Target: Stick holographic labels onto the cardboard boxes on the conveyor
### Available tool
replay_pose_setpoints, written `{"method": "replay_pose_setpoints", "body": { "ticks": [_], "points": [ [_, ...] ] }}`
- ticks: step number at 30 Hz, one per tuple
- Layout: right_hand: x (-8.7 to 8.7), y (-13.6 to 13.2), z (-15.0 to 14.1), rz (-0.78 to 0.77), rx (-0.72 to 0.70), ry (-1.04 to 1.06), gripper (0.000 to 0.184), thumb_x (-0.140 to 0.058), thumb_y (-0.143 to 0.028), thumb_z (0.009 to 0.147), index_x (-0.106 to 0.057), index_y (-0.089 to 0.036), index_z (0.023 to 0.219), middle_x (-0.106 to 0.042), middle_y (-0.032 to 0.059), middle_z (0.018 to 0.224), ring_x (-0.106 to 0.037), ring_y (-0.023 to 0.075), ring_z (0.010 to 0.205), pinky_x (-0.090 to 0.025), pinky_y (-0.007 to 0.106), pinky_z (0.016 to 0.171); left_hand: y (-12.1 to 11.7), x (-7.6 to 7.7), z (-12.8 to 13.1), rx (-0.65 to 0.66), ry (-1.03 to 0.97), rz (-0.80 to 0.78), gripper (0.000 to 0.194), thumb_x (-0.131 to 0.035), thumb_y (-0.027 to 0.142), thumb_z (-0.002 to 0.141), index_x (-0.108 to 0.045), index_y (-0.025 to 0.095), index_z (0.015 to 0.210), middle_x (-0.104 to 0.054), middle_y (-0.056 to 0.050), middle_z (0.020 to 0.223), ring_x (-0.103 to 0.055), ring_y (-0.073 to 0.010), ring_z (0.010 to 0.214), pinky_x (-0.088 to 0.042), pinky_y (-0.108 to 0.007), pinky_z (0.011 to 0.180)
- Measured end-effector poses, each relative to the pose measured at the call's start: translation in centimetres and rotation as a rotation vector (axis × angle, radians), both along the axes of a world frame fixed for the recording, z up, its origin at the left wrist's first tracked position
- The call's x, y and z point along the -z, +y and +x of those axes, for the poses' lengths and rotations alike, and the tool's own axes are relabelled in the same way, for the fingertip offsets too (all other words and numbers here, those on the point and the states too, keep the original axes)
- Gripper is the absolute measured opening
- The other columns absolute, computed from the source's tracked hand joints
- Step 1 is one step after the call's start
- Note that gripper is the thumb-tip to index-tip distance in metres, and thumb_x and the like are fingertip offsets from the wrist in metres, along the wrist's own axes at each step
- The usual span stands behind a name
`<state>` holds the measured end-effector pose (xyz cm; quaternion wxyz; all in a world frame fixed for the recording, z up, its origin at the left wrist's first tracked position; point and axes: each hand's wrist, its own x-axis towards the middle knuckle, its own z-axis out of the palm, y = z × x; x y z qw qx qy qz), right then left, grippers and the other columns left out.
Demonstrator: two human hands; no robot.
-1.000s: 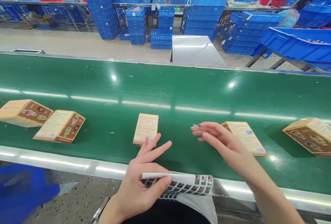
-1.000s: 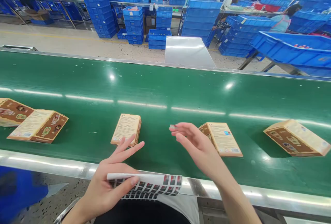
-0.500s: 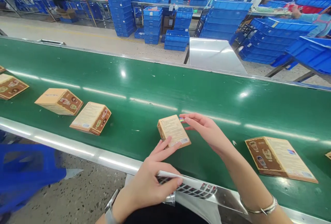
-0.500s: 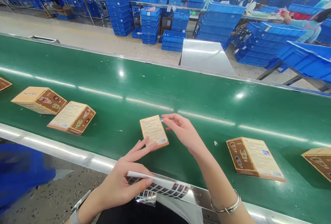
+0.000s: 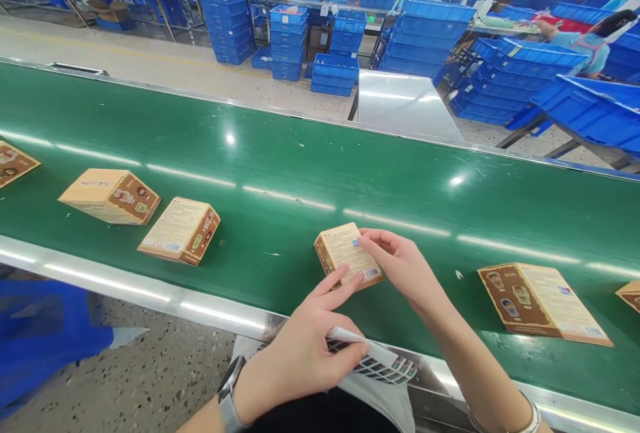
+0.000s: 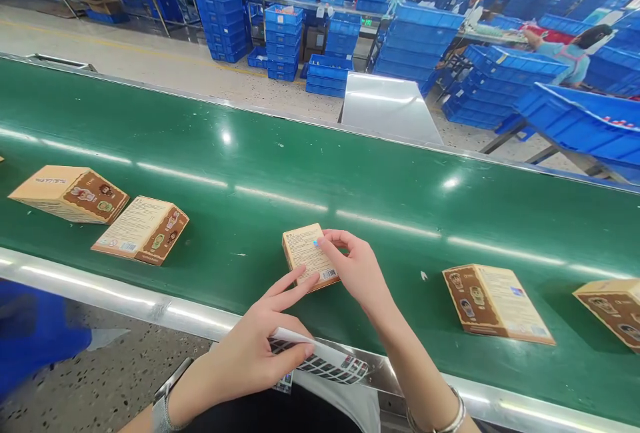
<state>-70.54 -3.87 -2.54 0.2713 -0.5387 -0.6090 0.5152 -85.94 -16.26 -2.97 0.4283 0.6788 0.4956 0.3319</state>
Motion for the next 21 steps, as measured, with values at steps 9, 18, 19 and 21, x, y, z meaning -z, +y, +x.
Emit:
{"method": "replay_pose_setpoints", "body": {
  "ticks": [9, 18, 19, 21],
  "points": [
    [0.1, -1.6, 0.4, 0.246, 0.113, -0.146, 0.032, -0.055, -0.056, 0.08, -0.058, -0.024, 0.08, -0.069, 0.0127, 0.111, -0.064, 0.0297, 0.092, -0.05, 0.045, 0.078, 0.7, -0.4, 1.5, 0.04, -0.019, 0.099, 0.018, -0.07, 0.007, 0.075, -0.078, 0.022, 0.07, -0.045, -0.003, 0.152, -0.038, -0.0328, 0.145, -0.036, -0.05, 0.12],
    [0.3, -0.1, 3.1, 0.481, 0.295, -0.383, 0.051, -0.051, -0.06, 0.083, -0.058, -0.019, 0.111, -0.067, 0.0169, 0.109, -0.066, 0.0316, 0.088, -0.051, 0.044, 0.068, 0.9, -0.1, 2.6, 0.049, -0.047, 0.051, 0.017, -0.072, 0.009, 0.076, -0.081, 0.022, 0.08, -0.045, -0.004, 0.152, -0.034, -0.0353, 0.146, -0.036, -0.054, 0.12],
    [-0.1, -0.1, 3.8, 0.493, 0.283, -0.364, 0.047, -0.051, -0.059, 0.084, -0.06, -0.019, 0.108, -0.069, 0.0161, 0.106, -0.067, 0.0312, 0.087, -0.051, 0.042, 0.066, 0.8, -0.1, 2.5, 0.025, -0.068, 0.034, 0.015, -0.073, 0.01, 0.077, -0.082, 0.021, 0.083, -0.045, -0.006, 0.152, -0.033, -0.0359, 0.147, -0.036, -0.055, 0.12],
    [-1.2, -0.5, 5.0, 0.497, 0.195, -0.328, 0.039, -0.051, -0.055, 0.089, -0.064, -0.022, 0.103, -0.072, 0.0135, 0.104, -0.068, 0.03, 0.087, -0.052, 0.039, 0.064, 0.6, -0.3, 2.1, -0.034, -0.119, 0.02, 0.015, -0.072, 0.013, 0.079, -0.082, 0.021, 0.086, -0.045, -0.007, 0.152, -0.031, -0.0361, 0.147, -0.037, -0.057, 0.119]
  ]
}}
